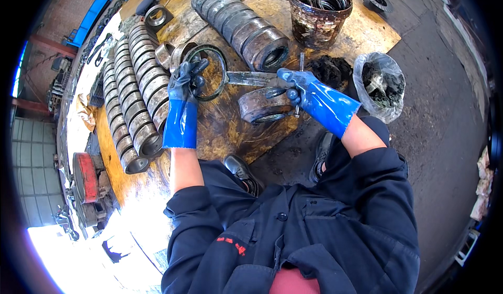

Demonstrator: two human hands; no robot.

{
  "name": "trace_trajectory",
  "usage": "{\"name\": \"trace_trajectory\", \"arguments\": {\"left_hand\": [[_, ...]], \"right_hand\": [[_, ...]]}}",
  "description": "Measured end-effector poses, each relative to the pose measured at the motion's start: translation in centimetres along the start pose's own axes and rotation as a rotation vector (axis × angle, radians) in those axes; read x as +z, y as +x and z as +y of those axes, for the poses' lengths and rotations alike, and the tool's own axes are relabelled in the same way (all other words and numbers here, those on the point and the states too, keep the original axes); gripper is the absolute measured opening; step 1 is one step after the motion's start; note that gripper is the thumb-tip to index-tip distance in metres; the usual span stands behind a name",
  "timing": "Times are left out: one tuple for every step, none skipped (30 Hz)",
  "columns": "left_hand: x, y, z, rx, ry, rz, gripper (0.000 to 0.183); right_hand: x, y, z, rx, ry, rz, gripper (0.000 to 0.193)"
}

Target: The person cleans and applies grease to metal rings and housings using a tool and a cloth while sitting on the floor.

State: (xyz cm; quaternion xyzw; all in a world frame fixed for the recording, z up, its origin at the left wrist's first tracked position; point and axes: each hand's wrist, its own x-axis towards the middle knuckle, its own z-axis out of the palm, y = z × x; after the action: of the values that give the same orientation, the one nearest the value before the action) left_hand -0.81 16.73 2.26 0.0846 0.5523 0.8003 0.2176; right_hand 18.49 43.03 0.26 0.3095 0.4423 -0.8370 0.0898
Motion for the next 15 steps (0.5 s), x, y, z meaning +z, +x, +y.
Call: {"name": "trace_trajectory", "arguments": {"left_hand": [[0.2,-0.1,0.1,0.011,0.02,0.014,0.032],[0.7,-0.1,0.1,0.021,0.039,0.022,0.035],[1.0,-0.2,0.1,0.035,0.036,0.015,0.035],[1.4,-0.3,0.0,0.049,0.033,0.007,0.036],[1.3,-0.5,0.1,0.065,0.034,0.006,0.036],[1.0,-0.5,0.2,0.07,0.029,-0.025,0.036],[0.6,-0.4,0.3,0.075,0.024,-0.056,0.036],[0.4,-0.3,0.3,0.08,0.016,-0.092,0.037],[0.2,-0.1,0.3,0.097,0.012,-0.107,0.036],[0.1,0.0,0.2,0.115,0.008,-0.122,0.036],[0.0,0.1,0.1,0.134,0.005,-0.139,0.036],[-0.1,0.2,0.0,0.148,-0.001,-0.166,0.036],[-0.1,0.2,-0.1,0.163,-0.007,-0.194,0.036],[-0.1,0.1,-0.1,0.178,-0.013,-0.22,0.036],[-0.1,0.0,-0.1,0.176,-0.053,-0.194,0.034]], "right_hand": [[0.3,-0.2,0.0,0.016,0.02,0.009,0.022],[-0.1,0.1,0.2,0.025,0.095,-0.083,0.017],[-0.3,0.3,0.4,0.054,0.124,-0.08,0.017],[-0.6,0.4,0.7,0.082,0.152,-0.076,0.019],[-0.4,0.4,0.8,0.114,0.18,-0.079,0.024],[-0.1,-0.2,0.8,0.074,0.196,-0.15,0.039],[-0.1,-0.2,0.9,0.106,0.228,-0.216,0.04],[-0.4,-0.1,1.0,0.135,0.26,-0.278,0.041],[-0.7,0.0,1.2,0.164,0.292,-0.341,0.042],[-0.9,0.6,1.5,0.227,0.331,-0.371,0.042],[-1.1,0.9,1.8,0.249,0.387,-0.383,0.041],[-1.3,1.1,2.2,0.271,0.443,-0.396,0.041],[-1.5,1.3,2.6,0.294,0.499,-0.408,0.041],[-1.3,1.1,2.8,0.299,0.515,-0.403,0.042],[-1.2,0.8,2.9,0.305,0.533,-0.396,0.043]]}}
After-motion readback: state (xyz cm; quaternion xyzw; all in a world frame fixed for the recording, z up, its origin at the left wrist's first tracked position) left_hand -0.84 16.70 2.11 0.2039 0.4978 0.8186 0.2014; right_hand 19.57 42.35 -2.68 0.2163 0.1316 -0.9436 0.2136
